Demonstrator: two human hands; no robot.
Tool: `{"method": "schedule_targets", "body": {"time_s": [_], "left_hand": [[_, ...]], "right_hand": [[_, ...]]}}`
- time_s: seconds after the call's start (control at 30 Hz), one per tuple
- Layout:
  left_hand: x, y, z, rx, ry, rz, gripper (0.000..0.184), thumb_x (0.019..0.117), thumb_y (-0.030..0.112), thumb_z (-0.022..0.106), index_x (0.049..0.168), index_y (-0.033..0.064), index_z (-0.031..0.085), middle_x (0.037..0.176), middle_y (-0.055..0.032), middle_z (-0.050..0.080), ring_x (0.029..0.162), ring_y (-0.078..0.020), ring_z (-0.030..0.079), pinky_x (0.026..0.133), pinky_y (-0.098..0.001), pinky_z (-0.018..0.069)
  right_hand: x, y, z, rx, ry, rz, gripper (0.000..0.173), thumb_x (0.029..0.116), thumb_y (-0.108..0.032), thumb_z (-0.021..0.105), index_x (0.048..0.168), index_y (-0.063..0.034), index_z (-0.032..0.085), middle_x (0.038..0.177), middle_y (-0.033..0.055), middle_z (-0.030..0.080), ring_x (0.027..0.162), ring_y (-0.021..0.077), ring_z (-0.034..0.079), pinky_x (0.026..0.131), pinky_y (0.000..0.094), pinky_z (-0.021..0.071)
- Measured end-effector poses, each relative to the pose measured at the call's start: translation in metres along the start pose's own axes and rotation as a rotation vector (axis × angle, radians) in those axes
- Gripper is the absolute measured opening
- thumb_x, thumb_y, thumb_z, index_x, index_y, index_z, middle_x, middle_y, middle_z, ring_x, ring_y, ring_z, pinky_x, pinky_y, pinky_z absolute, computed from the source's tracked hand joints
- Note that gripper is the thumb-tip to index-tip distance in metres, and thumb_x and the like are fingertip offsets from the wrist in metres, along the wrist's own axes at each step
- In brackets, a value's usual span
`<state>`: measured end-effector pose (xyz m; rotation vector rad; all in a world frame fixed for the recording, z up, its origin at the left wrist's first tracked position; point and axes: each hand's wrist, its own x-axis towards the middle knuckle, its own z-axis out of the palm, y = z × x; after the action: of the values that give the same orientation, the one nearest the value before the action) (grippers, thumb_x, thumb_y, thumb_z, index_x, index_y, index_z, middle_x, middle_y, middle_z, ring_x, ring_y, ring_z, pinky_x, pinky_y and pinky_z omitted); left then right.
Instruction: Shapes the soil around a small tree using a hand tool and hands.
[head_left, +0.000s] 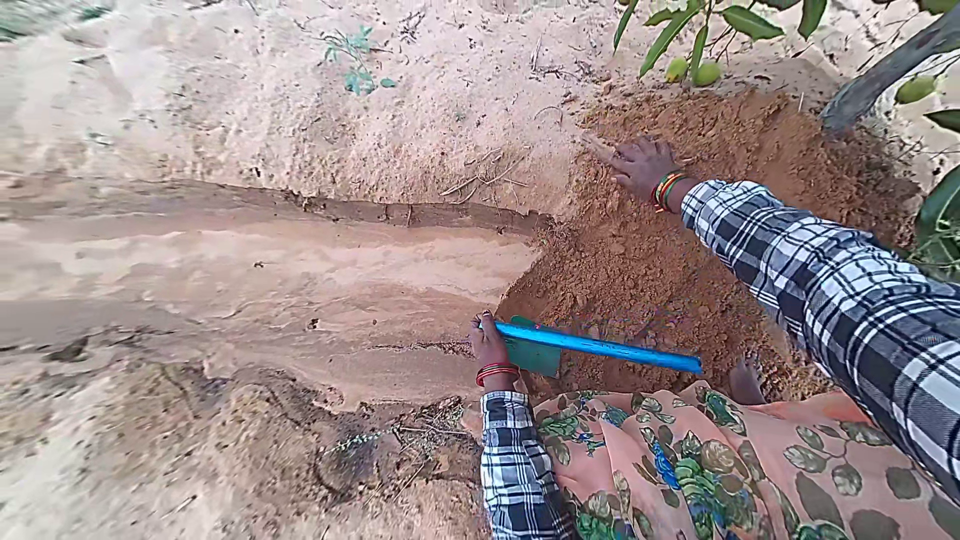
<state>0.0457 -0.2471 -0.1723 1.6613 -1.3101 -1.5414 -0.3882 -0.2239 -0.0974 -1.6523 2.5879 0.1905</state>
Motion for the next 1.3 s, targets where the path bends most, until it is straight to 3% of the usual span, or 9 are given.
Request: {"method": "schedule_targets", "body": {"time_s": [0.13,0.33,0.5,0.63,0.83,0.97,1.1,1.2,1.3], "left_hand": [[0.004,-0.002,0.000,-0.057,0.006,-0.004,0.035,0.1140,0.025,0.036,0.123,-0.0022,0.055,0.094,-0.0119,0.060,0.084,-0.0154,0.061,0.081,-0.0344,0.0511],[0.005,-0.004,0.002,-0.003,-0.006,-0.031,0.038,0.1139,0.028,0.037,0.128,-0.0041,0.052,0.099,-0.0151,0.061,0.087,-0.0181,0.061,0.082,-0.0363,0.0509],[0.001,-0.002,0.003,-0.032,0.020,-0.054,0.039,0.1143,0.028,0.035,0.132,-0.0032,0.051,0.097,-0.0116,0.060,0.084,-0.0122,0.059,0.080,-0.0299,0.0498],[0.002,-0.002,0.003,-0.046,0.030,-0.045,0.039,0.1144,0.027,0.034,0.132,-0.0032,0.049,0.099,-0.0098,0.062,0.085,-0.0091,0.061,0.080,-0.0264,0.0501],[0.004,-0.006,0.005,-0.054,0.022,-0.057,0.040,0.1143,0.028,0.034,0.134,-0.0033,0.049,0.101,-0.0115,0.062,0.086,-0.0109,0.061,0.080,-0.0282,0.0501],[0.003,-0.005,0.003,-0.100,0.009,-0.088,0.040,0.1144,0.028,0.035,0.136,-0.0036,0.048,0.102,-0.0119,0.062,0.087,-0.0109,0.061,0.081,-0.0275,0.0502],[0.003,-0.003,-0.001,-0.091,-0.024,-0.096,0.040,0.1143,0.029,0.035,0.133,-0.0035,0.050,0.101,-0.0126,0.062,0.087,-0.0123,0.061,0.081,-0.0296,0.0513],[0.005,-0.006,-0.001,-0.101,-0.037,-0.103,0.038,0.1140,0.029,0.037,0.130,-0.0022,0.050,0.101,-0.0128,0.060,0.087,-0.0137,0.060,0.080,-0.0315,0.0513],[0.006,-0.006,0.001,-0.088,-0.038,-0.092,0.041,0.1139,0.029,0.037,0.136,-0.0034,0.049,0.105,-0.0155,0.061,0.089,-0.0159,0.061,0.083,-0.0336,0.0518]], "right_hand": [[-0.076,-0.045,0.048,-0.001,0.117,-0.248,0.053,0.1018,-0.034,0.058,0.151,-0.0166,0.054,0.164,0.0160,0.038,0.155,0.0466,0.023,0.115,0.0810,0.0125],[-0.229,-0.097,0.165,0.241,-0.381,-0.828,0.055,0.1005,-0.013,0.062,0.154,-0.0135,0.050,0.166,0.0062,0.038,0.156,0.0354,0.028,0.122,0.0685,0.0194],[-0.189,-0.082,0.169,0.089,-0.449,-0.949,0.056,0.0987,0.005,0.054,0.152,-0.0119,0.052,0.162,0.0084,0.045,0.156,0.0391,0.026,0.119,0.0736,0.0171],[-0.110,-0.063,0.146,0.020,-0.158,-0.842,0.038,0.0964,0.010,0.055,0.130,-0.0014,0.069,0.146,0.0106,0.061,0.152,0.0386,0.036,0.121,0.0695,0.0192],[0.004,-0.041,0.056,-0.095,0.140,-0.512,0.050,0.0914,0.010,0.059,0.140,-0.0032,0.063,0.155,0.0121,0.053,0.153,0.0432,0.031,0.117,0.0769,0.0151],[0.040,-0.014,0.007,-0.025,0.104,-0.056,0.042,0.1045,-0.012,0.051,0.145,-0.0158,0.061,0.159,0.0162,0.047,0.153,0.0480,0.026,0.117,0.0796,0.0098],[0.016,0.040,-0.005,0.093,0.172,0.384,0.055,0.1080,-0.049,0.039,0.157,-0.0252,0.047,0.167,0.0137,0.033,0.155,0.0453,0.022,0.117,0.0789,0.0117],[-0.046,0.058,0.006,0.048,0.239,0.391,0.059,0.1077,-0.050,0.042,0.160,-0.0216,0.040,0.167,0.0199,0.031,0.156,0.0431,0.024,0.122,0.0687,0.0185],[-0.112,0.046,0.043,0.005,0.241,0.329,0.061,0.1067,-0.045,0.047,0.162,-0.0200,0.037,0.169,0.0202,0.025,0.157,0.0453,0.015,0.122,0.0720,0.0102]]}}
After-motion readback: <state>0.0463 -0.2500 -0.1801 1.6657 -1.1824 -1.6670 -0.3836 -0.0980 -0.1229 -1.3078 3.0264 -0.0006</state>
